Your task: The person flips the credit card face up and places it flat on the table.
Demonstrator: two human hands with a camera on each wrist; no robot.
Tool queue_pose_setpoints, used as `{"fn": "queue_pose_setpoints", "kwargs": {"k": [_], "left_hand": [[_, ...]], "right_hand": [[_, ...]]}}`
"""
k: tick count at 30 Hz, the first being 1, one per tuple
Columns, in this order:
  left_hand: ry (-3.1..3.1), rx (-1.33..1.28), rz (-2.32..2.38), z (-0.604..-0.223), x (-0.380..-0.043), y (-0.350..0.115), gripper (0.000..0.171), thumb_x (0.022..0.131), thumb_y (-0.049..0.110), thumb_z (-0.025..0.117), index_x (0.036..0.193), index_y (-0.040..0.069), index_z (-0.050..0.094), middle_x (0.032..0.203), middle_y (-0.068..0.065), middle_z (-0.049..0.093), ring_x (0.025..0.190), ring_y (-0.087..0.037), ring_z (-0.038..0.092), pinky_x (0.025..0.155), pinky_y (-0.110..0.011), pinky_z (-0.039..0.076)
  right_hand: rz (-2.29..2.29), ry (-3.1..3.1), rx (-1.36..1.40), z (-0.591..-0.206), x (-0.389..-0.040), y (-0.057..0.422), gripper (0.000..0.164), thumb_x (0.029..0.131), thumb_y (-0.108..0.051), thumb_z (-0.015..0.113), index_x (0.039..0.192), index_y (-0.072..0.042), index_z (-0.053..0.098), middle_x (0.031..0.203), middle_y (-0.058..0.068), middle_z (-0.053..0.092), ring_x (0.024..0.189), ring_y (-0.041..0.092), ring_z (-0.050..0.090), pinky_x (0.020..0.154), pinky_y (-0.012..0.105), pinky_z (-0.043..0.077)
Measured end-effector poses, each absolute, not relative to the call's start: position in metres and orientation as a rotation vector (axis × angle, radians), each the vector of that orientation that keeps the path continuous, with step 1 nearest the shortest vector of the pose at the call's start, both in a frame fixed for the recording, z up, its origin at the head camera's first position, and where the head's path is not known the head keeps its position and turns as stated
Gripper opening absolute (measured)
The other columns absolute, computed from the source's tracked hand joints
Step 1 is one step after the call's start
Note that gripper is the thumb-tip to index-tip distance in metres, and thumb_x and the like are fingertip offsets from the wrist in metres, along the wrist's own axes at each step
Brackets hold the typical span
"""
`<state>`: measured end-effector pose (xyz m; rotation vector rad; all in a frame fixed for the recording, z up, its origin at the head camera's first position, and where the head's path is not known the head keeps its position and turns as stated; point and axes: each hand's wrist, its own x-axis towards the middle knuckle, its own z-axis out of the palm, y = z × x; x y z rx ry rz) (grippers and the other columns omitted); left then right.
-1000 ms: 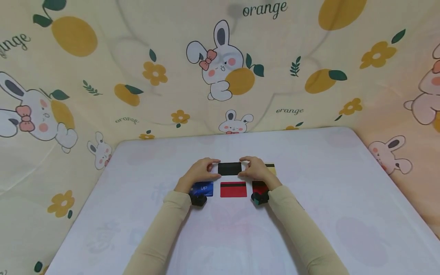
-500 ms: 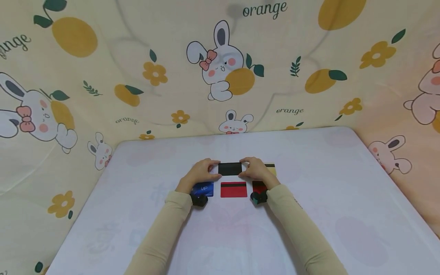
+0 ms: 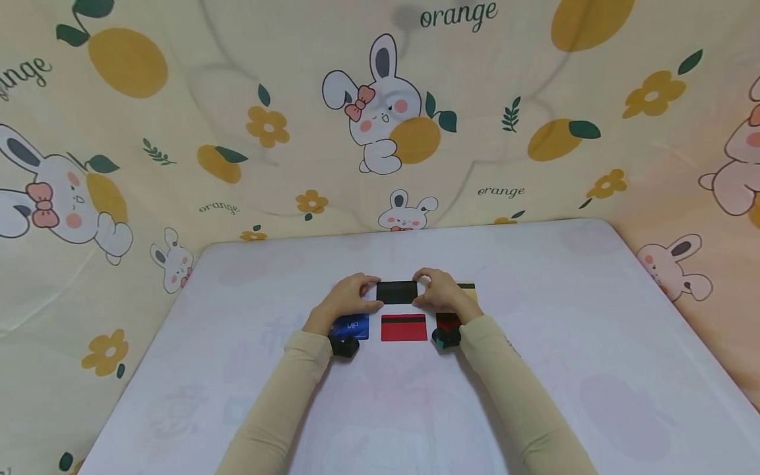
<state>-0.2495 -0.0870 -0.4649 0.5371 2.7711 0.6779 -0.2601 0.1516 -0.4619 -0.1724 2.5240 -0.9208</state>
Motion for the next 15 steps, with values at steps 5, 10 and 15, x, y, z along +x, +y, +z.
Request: {"fn": "queue_pose_setpoints", "kwargs": {"k": [5,10,15], "left_hand": [[2.770,0.550,0.774,-0.4677,-0.2503,-0.0872,0.063,0.078,0.038,0.075,0.133,0.013,0.057,0.088,-0.002,0.050,0.086,-0.015,0.048,0.076,-0.028,0.038],[2.764,0.564,0.866,-0.4711,-0.2505,-0.0880,0.060,0.076,0.032,0.079,0.129,0.010,0.059,0.081,0.001,0.045,0.083,-0.014,0.047,0.078,-0.028,0.037],[2.759,0.577,0.910,-0.4716,-0.2499,-0.0887,0.057,0.074,0.031,0.080,0.124,0.009,0.062,0.076,0.003,0.042,0.076,-0.011,0.043,0.074,-0.025,0.036]], "right_hand": [[-0.950,2.508,-0.151,-0.4625,-0.2593,0.1522,0.053,0.084,-0.017,0.072,0.132,-0.017,0.050,0.075,0.006,0.047,0.078,0.020,0.048,0.068,0.031,0.037],[-0.973,2.497,-0.172,-0.4641,-0.2592,0.1529,0.053,0.084,-0.017,0.071,0.132,-0.015,0.050,0.068,0.003,0.045,0.070,0.018,0.046,0.065,0.030,0.037],[-1.016,2.475,-0.200,-0.4639,-0.2588,0.1549,0.054,0.083,-0.017,0.071,0.132,-0.012,0.051,0.065,0.002,0.046,0.063,0.016,0.045,0.063,0.028,0.037]]}}
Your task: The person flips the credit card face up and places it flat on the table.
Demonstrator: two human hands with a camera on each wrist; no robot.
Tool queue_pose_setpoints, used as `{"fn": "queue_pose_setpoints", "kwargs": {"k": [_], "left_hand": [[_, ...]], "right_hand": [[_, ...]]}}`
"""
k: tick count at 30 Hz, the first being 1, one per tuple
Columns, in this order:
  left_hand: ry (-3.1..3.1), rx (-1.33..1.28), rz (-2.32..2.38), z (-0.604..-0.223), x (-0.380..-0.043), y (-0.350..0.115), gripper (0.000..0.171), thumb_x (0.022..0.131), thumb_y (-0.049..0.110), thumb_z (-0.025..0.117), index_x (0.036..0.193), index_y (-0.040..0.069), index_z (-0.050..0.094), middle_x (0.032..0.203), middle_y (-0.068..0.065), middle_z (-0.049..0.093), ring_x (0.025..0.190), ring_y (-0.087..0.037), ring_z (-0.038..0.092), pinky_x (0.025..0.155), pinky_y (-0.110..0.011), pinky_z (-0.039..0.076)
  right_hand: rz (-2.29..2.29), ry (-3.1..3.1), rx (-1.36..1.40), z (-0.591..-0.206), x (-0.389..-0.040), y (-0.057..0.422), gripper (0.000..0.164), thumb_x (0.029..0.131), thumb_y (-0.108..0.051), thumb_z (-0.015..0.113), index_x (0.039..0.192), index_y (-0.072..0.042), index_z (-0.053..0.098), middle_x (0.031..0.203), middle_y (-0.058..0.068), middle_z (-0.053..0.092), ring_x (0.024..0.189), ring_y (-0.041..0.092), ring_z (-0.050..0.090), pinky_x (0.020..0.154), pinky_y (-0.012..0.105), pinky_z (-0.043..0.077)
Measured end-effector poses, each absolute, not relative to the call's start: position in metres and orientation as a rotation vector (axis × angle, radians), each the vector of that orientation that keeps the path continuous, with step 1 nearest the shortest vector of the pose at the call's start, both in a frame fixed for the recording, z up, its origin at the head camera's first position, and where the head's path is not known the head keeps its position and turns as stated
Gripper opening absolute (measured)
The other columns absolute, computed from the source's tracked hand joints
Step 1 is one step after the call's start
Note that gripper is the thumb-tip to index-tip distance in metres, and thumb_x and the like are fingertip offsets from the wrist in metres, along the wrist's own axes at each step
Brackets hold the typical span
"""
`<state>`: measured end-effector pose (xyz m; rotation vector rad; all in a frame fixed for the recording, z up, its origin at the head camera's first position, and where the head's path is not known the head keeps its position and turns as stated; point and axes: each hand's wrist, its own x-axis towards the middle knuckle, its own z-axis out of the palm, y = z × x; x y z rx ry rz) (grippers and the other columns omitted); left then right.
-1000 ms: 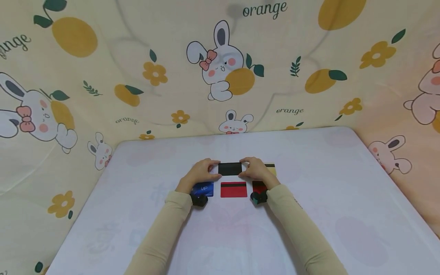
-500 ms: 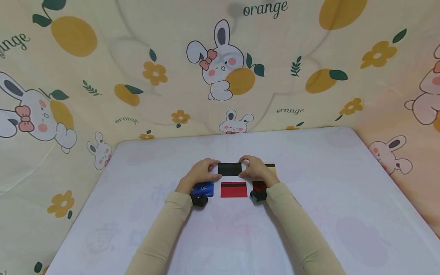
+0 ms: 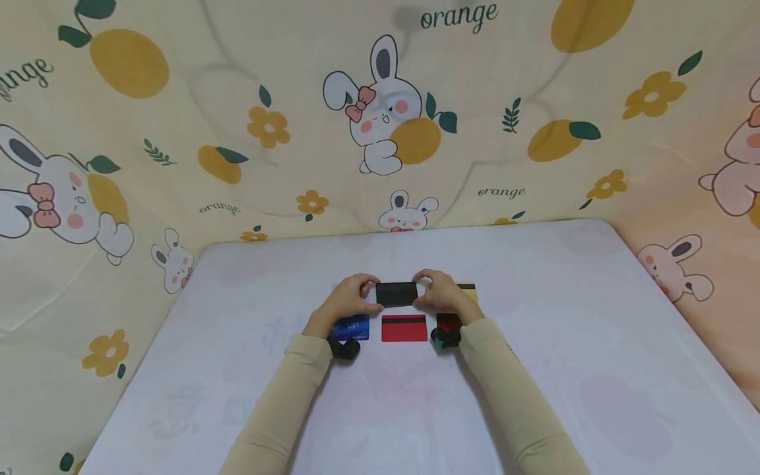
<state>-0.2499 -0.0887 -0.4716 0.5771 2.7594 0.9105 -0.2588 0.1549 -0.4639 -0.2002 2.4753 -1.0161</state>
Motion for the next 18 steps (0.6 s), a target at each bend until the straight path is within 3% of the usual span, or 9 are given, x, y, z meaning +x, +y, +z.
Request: {"fn": "queue_pose_setpoints", "kwargs": {"k": [6,18], "left_hand": [[2.762,0.586,0.987,-0.469,-0.250,-0.089,0.054,0.076,0.029,0.080,0.122,0.008,0.062,0.074,0.002,0.040,0.071,-0.010,0.039,0.069,-0.022,0.033],[2.773,0.594,1.080,-0.469,-0.238,-0.090,0.052,0.077,0.027,0.079,0.122,0.006,0.061,0.076,0.003,0.038,0.072,-0.010,0.037,0.074,-0.024,0.033]], "right_hand": [[-1.045,2.535,-0.265,-0.466,-0.258,0.157,0.061,0.079,-0.024,0.076,0.134,-0.010,0.053,0.068,0.001,0.051,0.069,0.016,0.046,0.064,0.028,0.034],[-1.284,2.414,-0.245,-0.468,-0.248,0.161,0.068,0.078,-0.021,0.079,0.137,-0.007,0.049,0.057,-0.003,0.044,0.056,0.013,0.039,0.054,0.026,0.033]]}}
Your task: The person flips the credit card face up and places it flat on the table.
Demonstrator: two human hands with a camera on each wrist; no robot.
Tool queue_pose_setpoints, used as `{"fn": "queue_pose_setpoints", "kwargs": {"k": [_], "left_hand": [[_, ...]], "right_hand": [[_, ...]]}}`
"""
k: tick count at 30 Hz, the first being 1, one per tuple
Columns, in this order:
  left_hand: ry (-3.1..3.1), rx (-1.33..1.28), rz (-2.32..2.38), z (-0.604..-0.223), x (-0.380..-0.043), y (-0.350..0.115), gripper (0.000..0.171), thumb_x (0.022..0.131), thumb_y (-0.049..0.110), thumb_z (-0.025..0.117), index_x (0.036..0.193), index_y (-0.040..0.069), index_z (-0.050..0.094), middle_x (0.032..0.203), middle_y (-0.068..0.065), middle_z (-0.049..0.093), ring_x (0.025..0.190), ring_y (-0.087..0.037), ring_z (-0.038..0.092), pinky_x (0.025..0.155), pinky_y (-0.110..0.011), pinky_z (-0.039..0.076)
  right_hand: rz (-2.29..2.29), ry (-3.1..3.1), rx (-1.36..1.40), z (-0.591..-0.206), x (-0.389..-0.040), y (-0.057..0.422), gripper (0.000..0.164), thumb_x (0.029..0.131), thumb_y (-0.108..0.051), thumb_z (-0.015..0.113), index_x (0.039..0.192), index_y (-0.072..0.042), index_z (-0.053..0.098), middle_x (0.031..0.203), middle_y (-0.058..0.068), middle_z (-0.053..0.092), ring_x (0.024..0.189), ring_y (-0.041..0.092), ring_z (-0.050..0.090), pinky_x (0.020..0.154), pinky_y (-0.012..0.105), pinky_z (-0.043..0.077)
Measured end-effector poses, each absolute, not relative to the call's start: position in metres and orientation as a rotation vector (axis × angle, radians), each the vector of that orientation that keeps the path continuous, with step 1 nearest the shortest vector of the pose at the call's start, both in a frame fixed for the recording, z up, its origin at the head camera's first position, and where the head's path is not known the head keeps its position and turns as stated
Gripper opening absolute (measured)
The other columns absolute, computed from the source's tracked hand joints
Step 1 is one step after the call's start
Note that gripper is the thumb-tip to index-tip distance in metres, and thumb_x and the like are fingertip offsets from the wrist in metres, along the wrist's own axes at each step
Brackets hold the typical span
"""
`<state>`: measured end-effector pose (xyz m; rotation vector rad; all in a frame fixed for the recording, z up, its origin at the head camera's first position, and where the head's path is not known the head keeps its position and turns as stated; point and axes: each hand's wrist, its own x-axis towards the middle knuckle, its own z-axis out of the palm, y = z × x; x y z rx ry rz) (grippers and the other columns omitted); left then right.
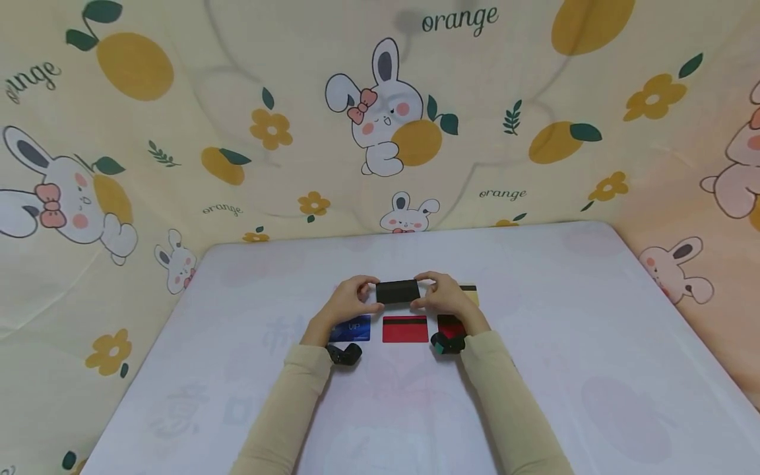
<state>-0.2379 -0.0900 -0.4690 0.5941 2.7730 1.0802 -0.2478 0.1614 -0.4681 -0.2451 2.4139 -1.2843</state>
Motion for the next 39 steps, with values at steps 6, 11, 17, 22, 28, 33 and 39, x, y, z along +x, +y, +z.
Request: {"fn": "queue_pose_setpoints", "kwargs": {"k": [6,11,17,22,28,33,39], "left_hand": [[2.797,0.593,1.106,-0.471,-0.234,-0.088,0.053,0.078,0.026,0.079,0.123,0.005,0.061,0.076,0.003,0.037,0.074,-0.010,0.039,0.077,-0.026,0.034],[2.810,0.585,1.143,-0.470,-0.231,-0.087,0.054,0.078,0.024,0.079,0.125,0.005,0.060,0.080,0.003,0.039,0.081,-0.013,0.043,0.080,-0.028,0.035],[2.832,0.600,1.181,-0.470,-0.229,-0.085,0.054,0.077,0.023,0.079,0.125,0.005,0.060,0.081,0.002,0.040,0.081,-0.012,0.043,0.078,-0.025,0.036],[2.829,0.600,1.228,-0.469,-0.227,-0.085,0.053,0.078,0.021,0.079,0.125,0.005,0.060,0.080,0.002,0.040,0.076,-0.010,0.040,0.073,-0.022,0.034],[2.835,0.609,1.274,-0.467,-0.227,-0.085,0.053,0.078,0.020,0.078,0.125,0.004,0.060,0.080,-0.002,0.042,0.074,-0.011,0.039,0.070,-0.021,0.033],[2.813,0.586,1.294,-0.465,-0.226,-0.085,0.054,0.078,0.019,0.079,0.126,0.003,0.060,0.079,-0.001,0.041,0.074,-0.011,0.039,0.068,-0.021,0.032],[2.758,0.549,1.302,-0.466,-0.226,-0.086,0.055,0.078,0.021,0.079,0.127,0.005,0.060,0.081,-0.005,0.044,0.077,-0.013,0.041,0.072,-0.023,0.034]], "right_hand": [[-1.359,2.397,-0.241,-0.469,-0.244,0.162,0.069,0.079,-0.021,0.079,0.139,-0.007,0.047,0.058,-0.004,0.046,0.057,0.012,0.040,0.054,0.025,0.034],[-1.408,2.394,-0.227,-0.466,-0.240,0.161,0.070,0.080,-0.020,0.078,0.140,-0.007,0.046,0.059,-0.005,0.045,0.057,0.011,0.040,0.053,0.024,0.033],[-1.479,2.379,-0.213,-0.465,-0.235,0.162,0.069,0.082,-0.019,0.076,0.142,-0.008,0.043,0.058,-0.006,0.042,0.052,0.009,0.037,0.050,0.023,0.032],[-1.523,2.370,-0.216,-0.467,-0.233,0.162,0.070,0.083,-0.018,0.075,0.144,-0.008,0.041,0.058,-0.007,0.042,0.050,0.006,0.035,0.049,0.023,0.031],[-1.555,2.389,-0.232,-0.464,-0.234,0.160,0.069,0.083,-0.016,0.075,0.143,-0.008,0.042,0.056,-0.008,0.041,0.050,0.006,0.034,0.048,0.023,0.030],[-1.576,2.368,-0.220,-0.464,-0.235,0.161,0.067,0.083,-0.015,0.074,0.143,-0.009,0.043,0.057,-0.008,0.043,0.051,0.006,0.035,0.049,0.023,0.031],[-1.632,2.356,-0.270,-0.465,-0.232,0.163,0.067,0.083,-0.016,0.075,0.141,-0.007,0.044,0.058,-0.009,0.046,0.051,0.006,0.036,0.049,0.022,0.032]]}}
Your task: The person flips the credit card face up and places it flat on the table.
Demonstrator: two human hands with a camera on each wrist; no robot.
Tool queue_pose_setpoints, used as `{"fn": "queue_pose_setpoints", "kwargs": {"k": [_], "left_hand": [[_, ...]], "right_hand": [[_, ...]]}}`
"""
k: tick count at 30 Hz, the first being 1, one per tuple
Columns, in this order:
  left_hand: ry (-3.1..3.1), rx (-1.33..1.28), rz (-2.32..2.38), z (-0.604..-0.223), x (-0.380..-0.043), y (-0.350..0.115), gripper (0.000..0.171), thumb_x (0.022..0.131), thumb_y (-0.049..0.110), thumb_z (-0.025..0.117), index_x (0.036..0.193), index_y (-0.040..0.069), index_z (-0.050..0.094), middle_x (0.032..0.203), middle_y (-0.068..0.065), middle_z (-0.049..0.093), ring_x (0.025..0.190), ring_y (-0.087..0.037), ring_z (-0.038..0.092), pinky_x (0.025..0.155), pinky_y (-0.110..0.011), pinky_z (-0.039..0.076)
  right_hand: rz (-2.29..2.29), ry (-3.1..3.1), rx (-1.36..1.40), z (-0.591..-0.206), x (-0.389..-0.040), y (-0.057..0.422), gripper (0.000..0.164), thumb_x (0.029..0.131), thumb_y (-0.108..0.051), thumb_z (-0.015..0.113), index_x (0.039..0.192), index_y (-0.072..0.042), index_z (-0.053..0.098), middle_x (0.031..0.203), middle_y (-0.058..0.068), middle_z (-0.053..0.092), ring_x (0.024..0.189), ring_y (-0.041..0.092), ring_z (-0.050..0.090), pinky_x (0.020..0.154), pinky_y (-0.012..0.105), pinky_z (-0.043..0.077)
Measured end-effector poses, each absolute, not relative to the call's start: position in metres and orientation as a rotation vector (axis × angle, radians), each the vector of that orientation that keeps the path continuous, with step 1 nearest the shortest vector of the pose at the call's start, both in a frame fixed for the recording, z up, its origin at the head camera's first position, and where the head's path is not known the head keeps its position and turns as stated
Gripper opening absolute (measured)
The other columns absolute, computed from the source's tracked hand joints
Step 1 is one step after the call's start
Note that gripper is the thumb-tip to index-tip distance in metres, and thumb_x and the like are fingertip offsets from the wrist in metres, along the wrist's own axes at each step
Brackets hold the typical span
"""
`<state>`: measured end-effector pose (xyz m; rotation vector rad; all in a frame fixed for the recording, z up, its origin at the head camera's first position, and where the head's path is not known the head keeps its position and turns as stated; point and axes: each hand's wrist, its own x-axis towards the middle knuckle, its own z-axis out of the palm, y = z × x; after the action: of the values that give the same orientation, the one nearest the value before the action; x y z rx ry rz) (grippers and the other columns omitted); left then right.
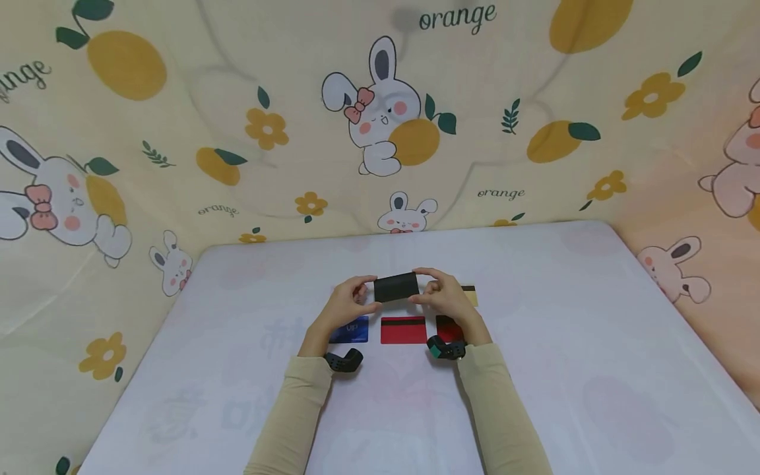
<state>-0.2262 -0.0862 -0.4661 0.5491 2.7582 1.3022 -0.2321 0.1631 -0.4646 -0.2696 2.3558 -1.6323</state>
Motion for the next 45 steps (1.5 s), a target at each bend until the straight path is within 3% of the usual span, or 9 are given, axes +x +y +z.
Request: {"fn": "queue_pose_setpoints", "kwargs": {"k": [9,14,19,31,45], "left_hand": [[2.726,0.507,1.288,-0.467,-0.223,-0.087,0.056,0.079,0.025,0.079,0.130,0.011,0.059,0.092,-0.008,0.050,0.087,-0.015,0.045,0.076,-0.026,0.039],[2.754,0.531,1.263,-0.466,-0.220,-0.087,0.057,0.079,0.025,0.080,0.129,0.010,0.059,0.115,-0.014,0.058,0.101,-0.023,0.055,0.089,-0.034,0.052],[2.747,0.550,1.279,-0.463,-0.220,-0.087,0.061,0.079,0.024,0.079,0.132,0.007,0.056,0.128,-0.014,0.056,0.112,-0.028,0.057,0.100,-0.043,0.050],[2.827,0.656,1.192,-0.445,-0.216,-0.082,0.063,0.080,0.026,0.078,0.134,0.006,0.053,0.138,-0.012,0.054,0.132,-0.029,0.050,0.111,-0.046,0.040],[2.803,0.767,1.267,-0.435,-0.210,-0.071,0.060,0.080,0.015,0.077,0.134,0.005,0.053,0.138,-0.014,0.055,0.128,-0.030,0.053,0.109,-0.044,0.042]], "right_hand": [[-1.685,2.375,-0.395,-0.462,-0.227,0.166,0.064,0.081,-0.010,0.076,0.138,-0.005,0.048,0.066,-0.005,0.050,0.057,0.005,0.042,0.050,0.021,0.036],[-1.696,2.389,-0.423,-0.460,-0.226,0.164,0.064,0.080,-0.008,0.077,0.137,-0.004,0.049,0.066,-0.005,0.049,0.057,0.004,0.042,0.050,0.021,0.036],[-1.680,2.426,-0.433,-0.458,-0.227,0.163,0.063,0.079,-0.009,0.078,0.135,-0.004,0.050,0.067,-0.004,0.049,0.057,0.005,0.043,0.050,0.021,0.037],[-1.658,2.460,-0.444,-0.449,-0.223,0.160,0.062,0.077,-0.011,0.080,0.132,-0.004,0.052,0.067,-0.002,0.049,0.058,0.006,0.043,0.051,0.022,0.038],[-1.608,2.492,-0.495,-0.443,-0.223,0.149,0.060,0.077,-0.008,0.078,0.131,-0.002,0.052,0.068,0.000,0.049,0.057,0.006,0.043,0.050,0.022,0.037]]}}
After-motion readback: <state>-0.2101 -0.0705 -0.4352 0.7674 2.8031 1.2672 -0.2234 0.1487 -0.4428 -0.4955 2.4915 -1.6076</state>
